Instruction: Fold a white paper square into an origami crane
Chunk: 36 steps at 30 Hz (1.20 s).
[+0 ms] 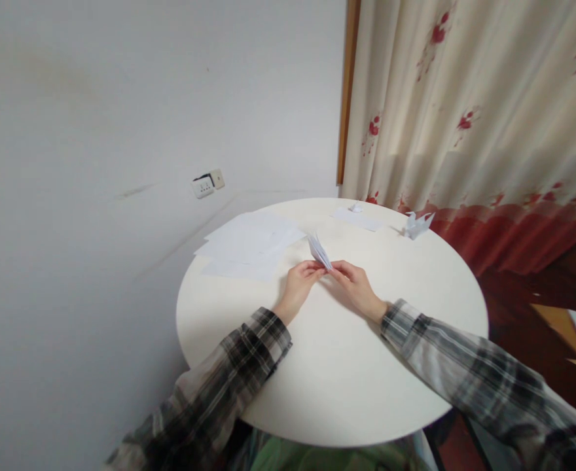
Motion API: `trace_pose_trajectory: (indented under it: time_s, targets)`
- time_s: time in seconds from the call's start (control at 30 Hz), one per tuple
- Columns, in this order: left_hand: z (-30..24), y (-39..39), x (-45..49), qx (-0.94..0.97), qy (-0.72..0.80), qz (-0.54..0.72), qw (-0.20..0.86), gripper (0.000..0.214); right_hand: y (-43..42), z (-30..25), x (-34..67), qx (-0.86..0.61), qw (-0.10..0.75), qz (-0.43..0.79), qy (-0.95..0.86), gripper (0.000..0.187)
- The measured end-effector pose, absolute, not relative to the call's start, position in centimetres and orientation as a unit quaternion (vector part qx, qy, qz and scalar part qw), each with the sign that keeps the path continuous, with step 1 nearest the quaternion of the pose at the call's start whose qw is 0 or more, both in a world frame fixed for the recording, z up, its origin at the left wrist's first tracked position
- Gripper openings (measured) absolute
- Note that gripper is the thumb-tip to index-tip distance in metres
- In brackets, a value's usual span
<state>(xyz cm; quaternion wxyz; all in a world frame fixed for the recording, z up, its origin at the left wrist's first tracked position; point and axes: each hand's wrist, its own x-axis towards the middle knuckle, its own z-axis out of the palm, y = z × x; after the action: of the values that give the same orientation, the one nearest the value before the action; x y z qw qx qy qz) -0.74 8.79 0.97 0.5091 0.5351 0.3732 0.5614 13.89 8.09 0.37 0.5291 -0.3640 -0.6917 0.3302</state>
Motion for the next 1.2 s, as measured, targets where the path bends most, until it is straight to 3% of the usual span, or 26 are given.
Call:
trace_pose_trajectory:
  time_s: [0.43, 0.67, 0.9, 1.2]
  targets:
    - [0.7, 9.2, -1.0, 0.602, 0.346, 0.54, 0.475, 0.038, 8.4, 0.3, 14.4, -0.338, 0.549, 0.322, -0.693, 0.019]
    - [0.8, 9.4, -0.8, 0.618, 0.334, 0.549, 0.453, 0.015, 7.9, 0.5, 14.1, -0.39, 0.528, 0.198, -0.728, 0.019]
    - [1.2, 9.0, -1.4, 0.736, 0.322, 0.537, 0.256, 0.002, 7.6, 1.0, 14.2, -0.352, 0.56, 0.104, -0.742, 0.013]
    - [1.1, 8.0, -0.8, 0.783, 0.271, 0.528, 0.185, 0.021, 7.3, 0.9, 14.6, -0.316, 0.548, 0.088, -0.769, 0.029]
